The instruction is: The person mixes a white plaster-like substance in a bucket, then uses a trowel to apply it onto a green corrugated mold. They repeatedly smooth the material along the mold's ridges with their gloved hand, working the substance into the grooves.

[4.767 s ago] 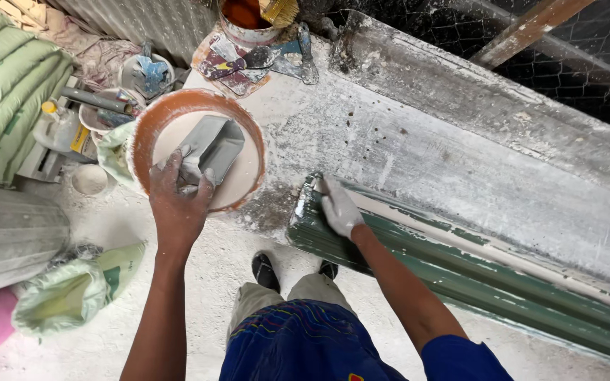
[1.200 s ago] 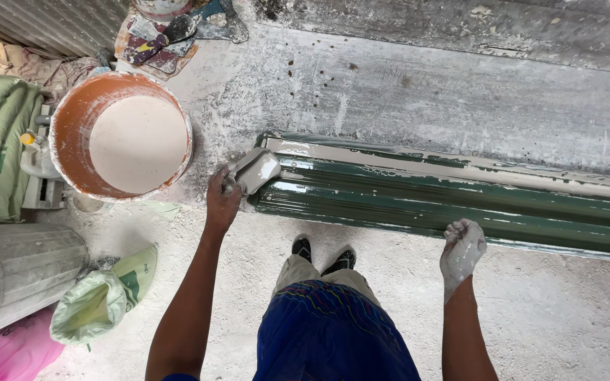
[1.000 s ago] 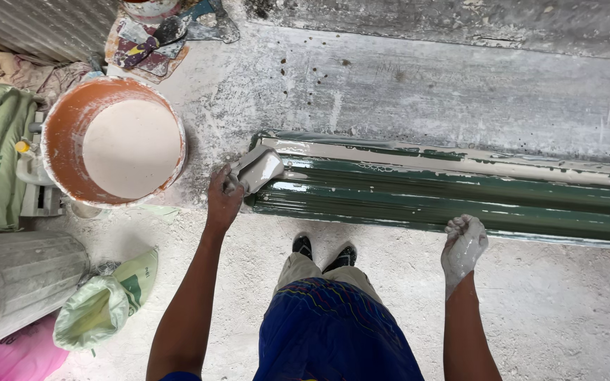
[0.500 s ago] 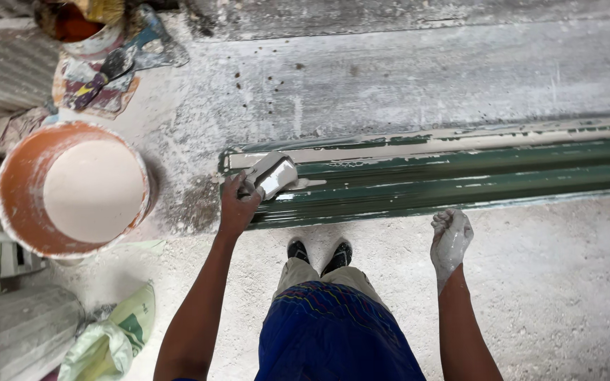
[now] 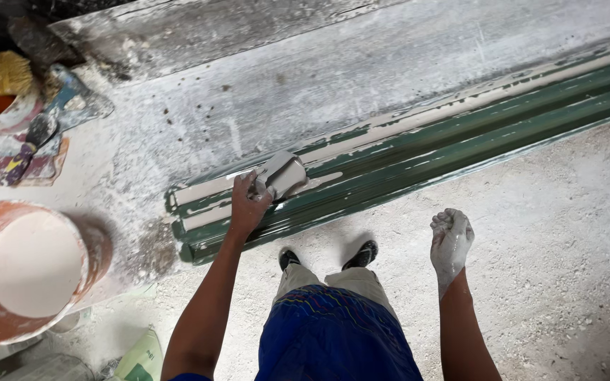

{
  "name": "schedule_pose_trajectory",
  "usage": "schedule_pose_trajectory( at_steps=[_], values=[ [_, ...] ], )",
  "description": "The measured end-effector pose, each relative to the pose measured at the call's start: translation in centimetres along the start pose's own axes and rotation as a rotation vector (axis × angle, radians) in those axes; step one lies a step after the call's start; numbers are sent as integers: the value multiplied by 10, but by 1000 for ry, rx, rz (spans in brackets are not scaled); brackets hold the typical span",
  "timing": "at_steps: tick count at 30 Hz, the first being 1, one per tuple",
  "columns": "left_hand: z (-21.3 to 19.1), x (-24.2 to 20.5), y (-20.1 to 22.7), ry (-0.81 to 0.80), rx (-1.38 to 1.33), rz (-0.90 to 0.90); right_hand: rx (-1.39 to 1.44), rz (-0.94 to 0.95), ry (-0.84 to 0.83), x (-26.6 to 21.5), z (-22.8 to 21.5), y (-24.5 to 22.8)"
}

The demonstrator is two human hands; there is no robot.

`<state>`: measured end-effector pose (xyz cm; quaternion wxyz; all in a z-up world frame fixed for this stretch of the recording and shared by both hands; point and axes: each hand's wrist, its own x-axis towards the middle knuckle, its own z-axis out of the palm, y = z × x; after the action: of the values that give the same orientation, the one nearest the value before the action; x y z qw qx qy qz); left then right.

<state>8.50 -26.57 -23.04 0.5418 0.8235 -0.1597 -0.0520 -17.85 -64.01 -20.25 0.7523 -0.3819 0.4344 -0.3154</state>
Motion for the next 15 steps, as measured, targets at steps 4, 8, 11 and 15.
schedule_pose_trajectory(
  at_steps=[4, 8, 11, 15],
  values=[
    [48, 12, 20, 0, -6, 3, -13, 14, 4, 28, -20, -20],
    [104, 23, 41, -22, -41, -3, -23, 45, -4, 80, -56, -44],
    [151, 30, 61, -3, -72, 7, -328, -177, -251, 116, -98, -66],
    [217, 42, 86, -2, -30, 21, -531, -298, -253, 172, -145, -96]
  ],
)
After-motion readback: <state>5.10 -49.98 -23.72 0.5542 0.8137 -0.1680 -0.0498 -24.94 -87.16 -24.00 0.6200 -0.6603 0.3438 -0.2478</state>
